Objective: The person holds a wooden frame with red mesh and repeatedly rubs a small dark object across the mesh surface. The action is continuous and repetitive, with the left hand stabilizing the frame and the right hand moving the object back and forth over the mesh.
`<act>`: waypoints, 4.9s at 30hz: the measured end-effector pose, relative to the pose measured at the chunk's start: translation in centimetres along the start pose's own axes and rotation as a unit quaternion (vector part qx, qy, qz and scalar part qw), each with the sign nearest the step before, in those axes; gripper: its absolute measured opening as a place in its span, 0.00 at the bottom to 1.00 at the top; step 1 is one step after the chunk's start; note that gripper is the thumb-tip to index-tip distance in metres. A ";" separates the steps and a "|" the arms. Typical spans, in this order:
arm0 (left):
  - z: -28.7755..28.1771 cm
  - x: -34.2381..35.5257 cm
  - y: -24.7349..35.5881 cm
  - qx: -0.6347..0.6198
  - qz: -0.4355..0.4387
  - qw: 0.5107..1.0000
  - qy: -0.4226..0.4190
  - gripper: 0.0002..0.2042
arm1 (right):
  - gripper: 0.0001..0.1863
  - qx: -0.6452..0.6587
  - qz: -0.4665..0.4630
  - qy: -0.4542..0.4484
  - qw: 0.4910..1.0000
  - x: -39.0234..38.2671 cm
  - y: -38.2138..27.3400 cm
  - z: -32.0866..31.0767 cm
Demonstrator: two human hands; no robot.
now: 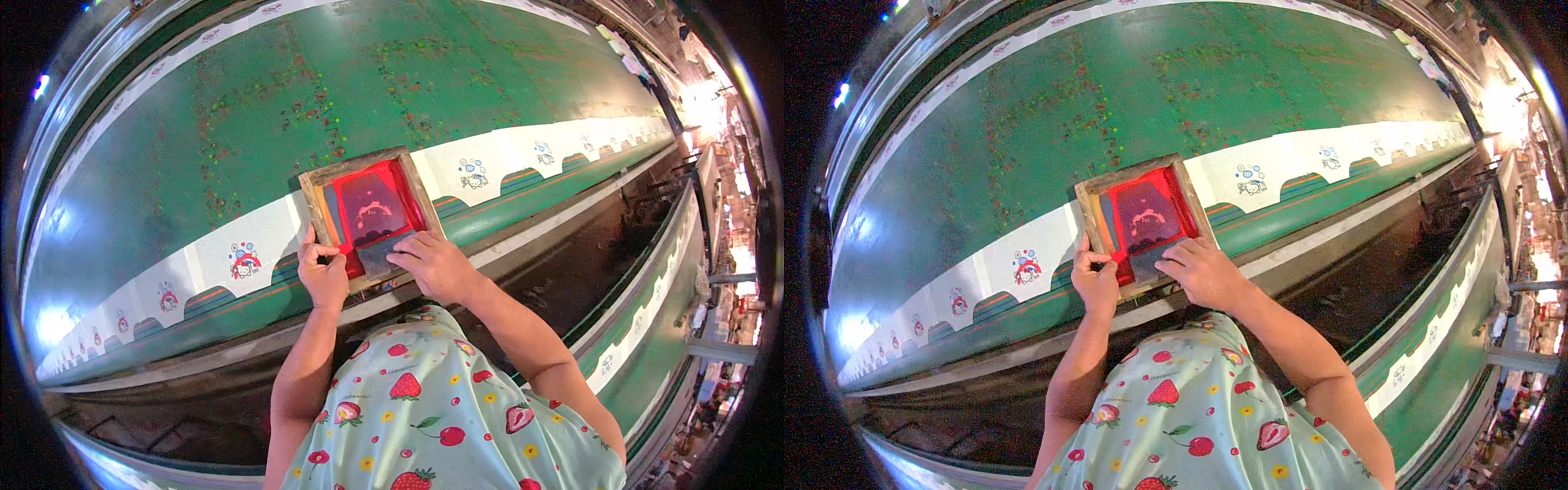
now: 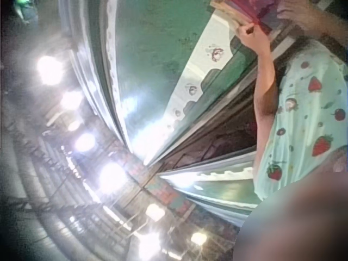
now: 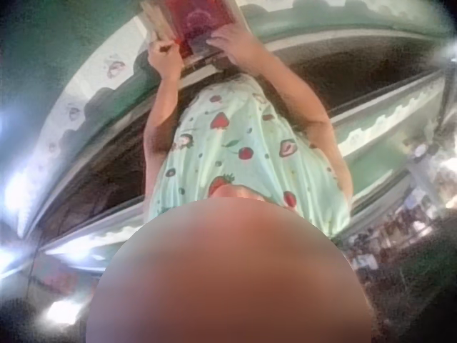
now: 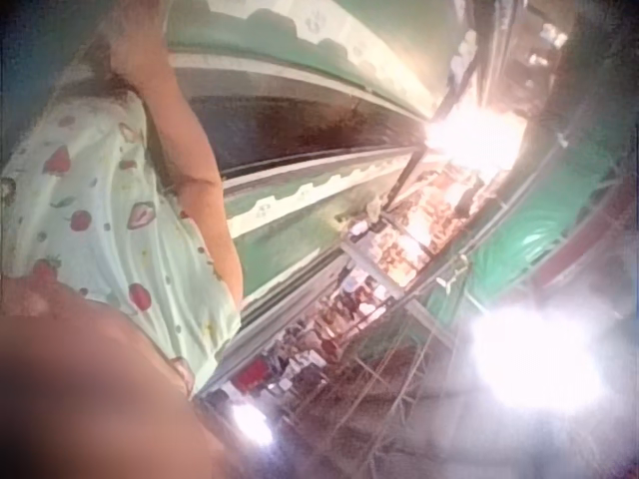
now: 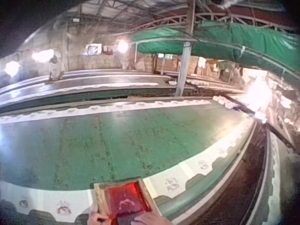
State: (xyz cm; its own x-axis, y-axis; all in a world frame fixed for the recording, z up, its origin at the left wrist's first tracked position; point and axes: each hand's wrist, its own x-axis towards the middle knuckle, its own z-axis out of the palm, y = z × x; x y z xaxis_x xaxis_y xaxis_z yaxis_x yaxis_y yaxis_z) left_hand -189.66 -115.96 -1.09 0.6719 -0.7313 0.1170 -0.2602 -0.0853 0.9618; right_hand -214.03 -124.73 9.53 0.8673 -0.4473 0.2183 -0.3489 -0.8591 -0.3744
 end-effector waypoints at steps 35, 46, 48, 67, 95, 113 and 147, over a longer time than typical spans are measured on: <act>0.1 0.3 0.0 -0.052 -0.052 0.997 0.010 0.10 | 0.24 0.007 -0.021 -0.031 0.999 12.5 11.2 0.0; 0.1 0.6 0.6 0.005 0.027 1.000 -0.004 0.11 | 0.20 -0.003 -0.074 -0.012 0.997 3.7 5.0 0.9; 0.2 0.6 0.6 0.011 0.036 0.999 -0.008 0.11 | 0.20 0.004 -0.062 -0.024 0.998 2.5 3.7 0.7; 0.7 1.0 1.3 0.033 0.038 0.999 0.005 0.13 | 0.22 0.241 0.203 0.163 0.935 -5.1 3.9 -0.1; 25.0 -3.9 6.6 -0.089 -0.001 0.996 -0.009 0.13 | 0.18 0.300 0.171 0.202 0.916 -19.1 24.3 -10.6; 25.0 -3.9 6.4 -0.128 -0.007 0.992 -0.018 0.14 | 0.23 0.061 -0.026 0.003 0.998 -13.2 21.3 -11.7; 25.1 -4.6 6.6 -0.047 0.009 0.999 -0.010 0.11 | 0.23 0.029 0.016 -0.027 0.999 -0.6 30.3 -11.4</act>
State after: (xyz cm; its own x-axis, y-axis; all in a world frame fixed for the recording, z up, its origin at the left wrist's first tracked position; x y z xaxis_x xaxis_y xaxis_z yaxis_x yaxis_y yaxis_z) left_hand -211.87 -130.17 -1.51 0.6540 -0.7451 0.1308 -0.2062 -0.0092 0.9785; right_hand -229.13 -153.34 8.32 0.8743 -0.4590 0.1580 -0.3570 -0.8285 -0.4314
